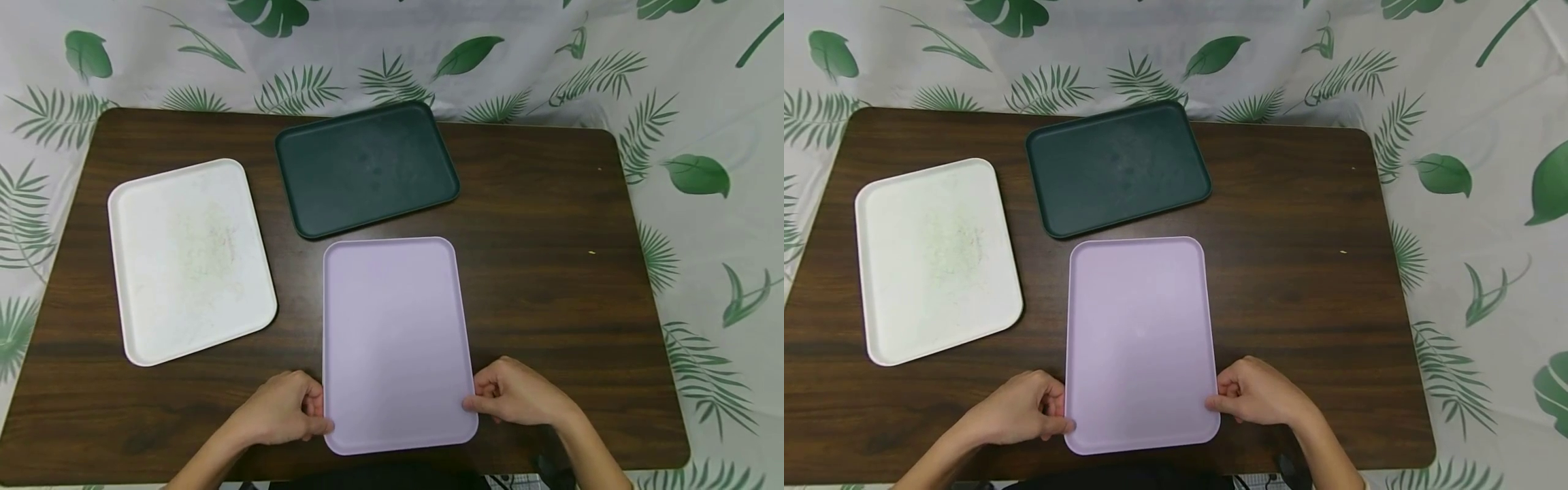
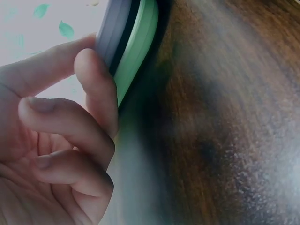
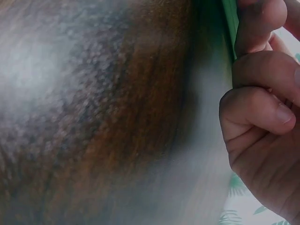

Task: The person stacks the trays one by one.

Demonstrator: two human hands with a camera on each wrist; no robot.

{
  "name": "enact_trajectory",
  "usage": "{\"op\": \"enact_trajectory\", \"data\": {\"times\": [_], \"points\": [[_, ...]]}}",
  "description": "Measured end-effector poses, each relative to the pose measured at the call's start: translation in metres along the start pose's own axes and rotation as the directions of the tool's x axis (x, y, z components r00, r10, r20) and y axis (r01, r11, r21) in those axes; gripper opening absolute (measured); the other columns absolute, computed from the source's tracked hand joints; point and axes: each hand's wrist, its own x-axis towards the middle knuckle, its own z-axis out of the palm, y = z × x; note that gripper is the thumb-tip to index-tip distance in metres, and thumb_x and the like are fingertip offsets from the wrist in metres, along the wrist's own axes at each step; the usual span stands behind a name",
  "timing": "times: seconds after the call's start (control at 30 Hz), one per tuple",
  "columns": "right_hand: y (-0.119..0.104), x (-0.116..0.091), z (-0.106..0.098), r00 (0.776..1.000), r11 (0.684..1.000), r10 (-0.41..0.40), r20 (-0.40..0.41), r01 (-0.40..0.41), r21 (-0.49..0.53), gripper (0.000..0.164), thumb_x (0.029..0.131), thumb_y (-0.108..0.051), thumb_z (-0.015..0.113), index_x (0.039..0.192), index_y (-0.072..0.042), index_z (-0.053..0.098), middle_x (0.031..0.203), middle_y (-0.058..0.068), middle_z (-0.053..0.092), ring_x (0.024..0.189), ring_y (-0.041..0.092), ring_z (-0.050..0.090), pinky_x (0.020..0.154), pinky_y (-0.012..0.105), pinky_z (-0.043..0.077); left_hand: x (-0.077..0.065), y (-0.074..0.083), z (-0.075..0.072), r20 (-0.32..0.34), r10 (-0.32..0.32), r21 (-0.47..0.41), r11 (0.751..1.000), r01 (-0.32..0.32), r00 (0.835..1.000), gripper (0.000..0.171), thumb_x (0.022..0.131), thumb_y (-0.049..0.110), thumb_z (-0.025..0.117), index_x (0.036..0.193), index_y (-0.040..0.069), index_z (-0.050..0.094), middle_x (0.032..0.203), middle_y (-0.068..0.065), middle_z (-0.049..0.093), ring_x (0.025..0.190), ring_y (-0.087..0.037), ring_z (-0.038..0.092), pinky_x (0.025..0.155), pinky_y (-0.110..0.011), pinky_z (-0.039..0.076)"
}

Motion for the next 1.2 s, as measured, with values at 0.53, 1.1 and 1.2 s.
{"op": "enact_trajectory", "data": {"times": [0.53, 1.1, 1.2], "points": [[-0.0030, 0.0028, 0.0001, 0.999, 0.996, 0.005, -0.046, -0.009, -0.092, 0.036, 0.089, -0.043, 0.071, 0.058, -0.027, 0.060, 0.047, -0.021, 0.045, 0.039, -0.009, 0.033, 0.036, 0.017, 0.022, -0.0005, 0.0058, -0.0015, -0.033, -0.058, 0.067, 0.996, 0.060, 0.998, 0.031, 0.079, 0.029, 0.079, 0.055, 0.026, 0.060, 0.042, 0.018, 0.049, 0.044, -0.006, 0.051, 0.050, -0.027, 0.040], [-0.0055, 0.0051, 0.0012, 0.999, 0.987, 0.021, -0.049, -0.029, -0.157, 0.040, 0.088, -0.041, 0.072, 0.055, -0.029, 0.053, 0.047, -0.022, 0.042, 0.040, -0.009, 0.032, 0.038, 0.016, 0.023, -0.0004, 0.0063, 0.0020, -0.083, -0.067, 0.084, 0.994, 0.074, 0.994, 0.031, 0.076, 0.031, 0.082, 0.054, 0.026, 0.061, 0.041, 0.017, 0.047, 0.043, -0.004, 0.049, 0.051, -0.027, 0.041], [-0.0054, 0.0054, 0.0014, 0.998, 0.987, 0.027, -0.050, -0.034, -0.156, 0.040, 0.088, -0.041, 0.073, 0.055, -0.028, 0.053, 0.047, -0.022, 0.043, 0.040, -0.009, 0.033, 0.038, 0.017, 0.023, -0.0006, 0.0061, 0.0017, -0.078, -0.073, 0.080, 0.994, 0.079, 0.994, 0.031, 0.076, 0.032, 0.082, 0.055, 0.026, 0.061, 0.041, 0.017, 0.047, 0.044, -0.005, 0.049, 0.051, -0.028, 0.041]]}}
